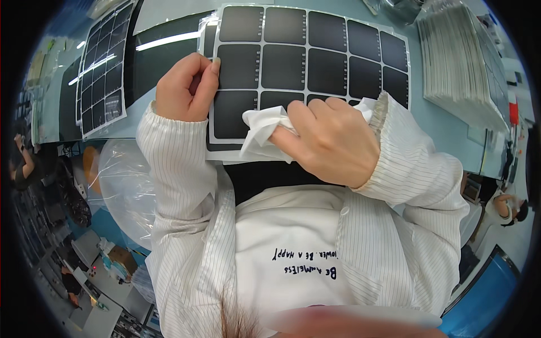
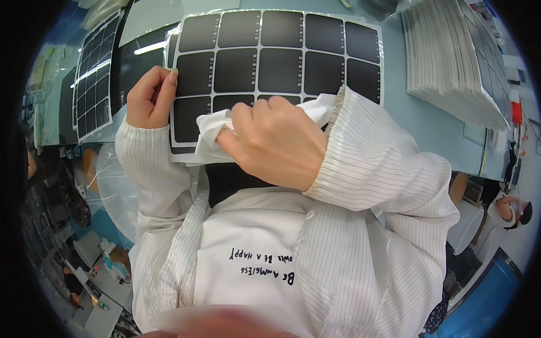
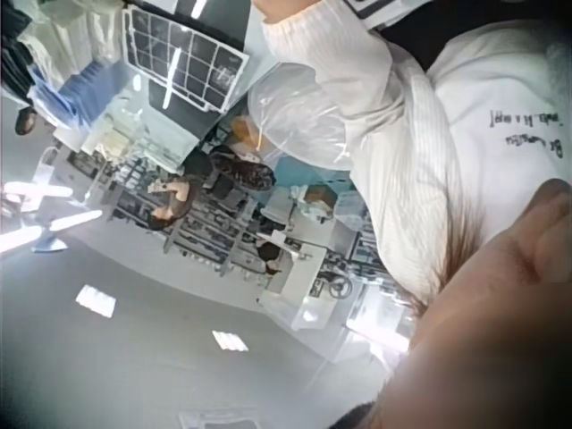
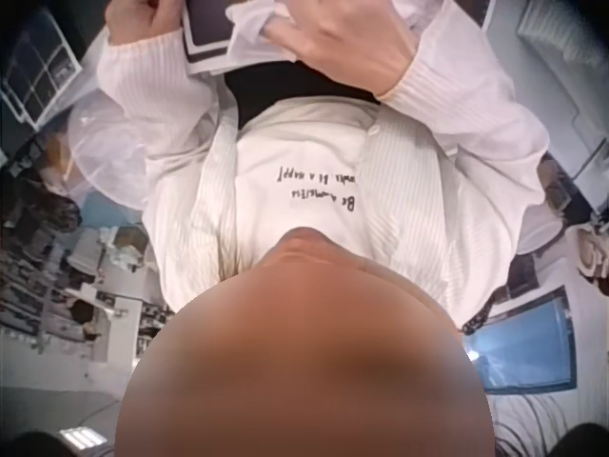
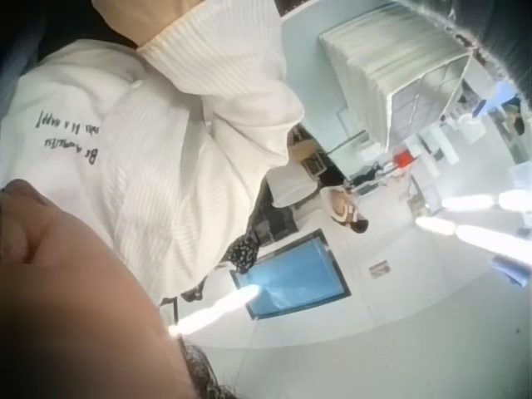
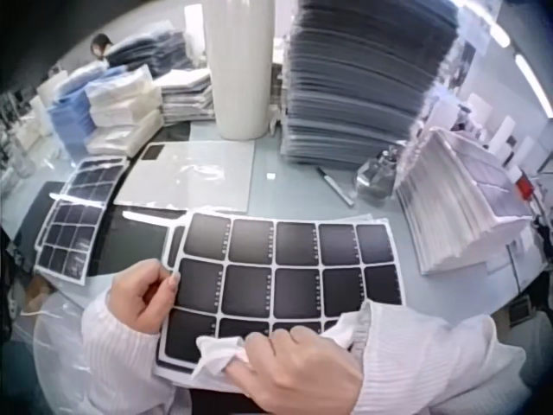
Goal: Inspecting and cleaning flexible solar panels using a wipe.
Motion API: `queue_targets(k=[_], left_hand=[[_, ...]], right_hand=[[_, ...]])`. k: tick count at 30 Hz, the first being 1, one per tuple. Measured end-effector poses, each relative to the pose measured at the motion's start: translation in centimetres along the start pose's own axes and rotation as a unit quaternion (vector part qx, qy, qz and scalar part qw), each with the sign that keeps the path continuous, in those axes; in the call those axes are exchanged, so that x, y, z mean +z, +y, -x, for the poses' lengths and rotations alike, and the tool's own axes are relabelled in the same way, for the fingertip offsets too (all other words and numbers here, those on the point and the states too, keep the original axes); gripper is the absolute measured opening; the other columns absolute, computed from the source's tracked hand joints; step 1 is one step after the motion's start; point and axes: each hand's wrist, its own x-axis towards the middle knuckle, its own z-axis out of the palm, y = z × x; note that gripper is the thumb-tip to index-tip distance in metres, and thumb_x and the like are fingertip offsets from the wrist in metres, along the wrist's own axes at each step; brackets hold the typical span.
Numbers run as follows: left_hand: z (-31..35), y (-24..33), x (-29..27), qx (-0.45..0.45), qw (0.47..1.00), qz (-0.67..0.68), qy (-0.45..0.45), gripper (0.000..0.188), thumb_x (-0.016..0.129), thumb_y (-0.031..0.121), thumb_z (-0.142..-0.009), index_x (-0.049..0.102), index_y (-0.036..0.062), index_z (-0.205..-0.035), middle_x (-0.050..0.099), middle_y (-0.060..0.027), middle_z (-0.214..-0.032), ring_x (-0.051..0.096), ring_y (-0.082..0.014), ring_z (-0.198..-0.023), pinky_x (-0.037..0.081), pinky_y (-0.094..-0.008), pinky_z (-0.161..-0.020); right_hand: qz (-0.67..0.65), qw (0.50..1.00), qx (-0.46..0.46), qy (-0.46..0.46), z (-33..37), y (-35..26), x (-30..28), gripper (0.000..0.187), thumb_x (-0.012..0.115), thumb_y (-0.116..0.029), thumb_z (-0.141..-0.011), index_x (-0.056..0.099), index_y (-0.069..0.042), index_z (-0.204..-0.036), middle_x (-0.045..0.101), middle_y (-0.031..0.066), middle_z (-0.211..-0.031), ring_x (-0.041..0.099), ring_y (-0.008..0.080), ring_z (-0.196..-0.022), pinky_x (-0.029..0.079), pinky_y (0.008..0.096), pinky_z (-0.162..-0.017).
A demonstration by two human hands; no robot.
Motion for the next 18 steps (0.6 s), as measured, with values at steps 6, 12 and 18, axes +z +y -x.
queue_targets(k=[6,12,18], left_hand=[[0.3,0.0,0.1,-0.004,1.0,-0.015,-0.001,0.021,0.055,0.013,-0.087,0.052,-0.0007,-0.072,0.045,-0.0018,-0.057,0.038,-0.0074,-0.049,0.033,-0.022,-0.046],[0.2,0.1,0.2,0.002,1.0,-0.015,0.0,0.021,0.055,0.015,-0.087,0.052,-0.0004,-0.072,0.046,-0.0024,-0.057,0.039,-0.008,-0.049,0.034,-0.0224,-0.046],[0.3,0.1,0.3,0.0,1.0,-0.009,0.006,0.022,0.055,0.015,-0.088,0.052,-0.0003,-0.072,0.046,-0.0025,-0.057,0.039,-0.0081,-0.049,0.034,-0.0226,-0.046]], right_hand=[[0.015,1.0,0.015,-0.002,0.1,-0.3,0.3,0.02,0.055,-0.01,-0.069,0.059,-0.009,-0.088,0.037,0.0026,-0.059,0.044,0.0127,-0.046,0.036,0.0266,-0.042],[0.024,0.999,0.035,-0.001,0.1,-0.8,0.3,0.018,0.055,-0.012,-0.069,0.058,-0.009,-0.086,0.038,0.003,-0.06,0.045,0.0135,-0.046,0.037,0.028,-0.043],[0.05,0.996,0.078,-0.007,-1.0,0.3,0.3,0.021,0.055,-0.012,-0.071,0.056,-0.01,-0.092,0.042,0.0045,-0.063,0.048,0.0155,-0.048,0.038,0.0286,-0.044]])
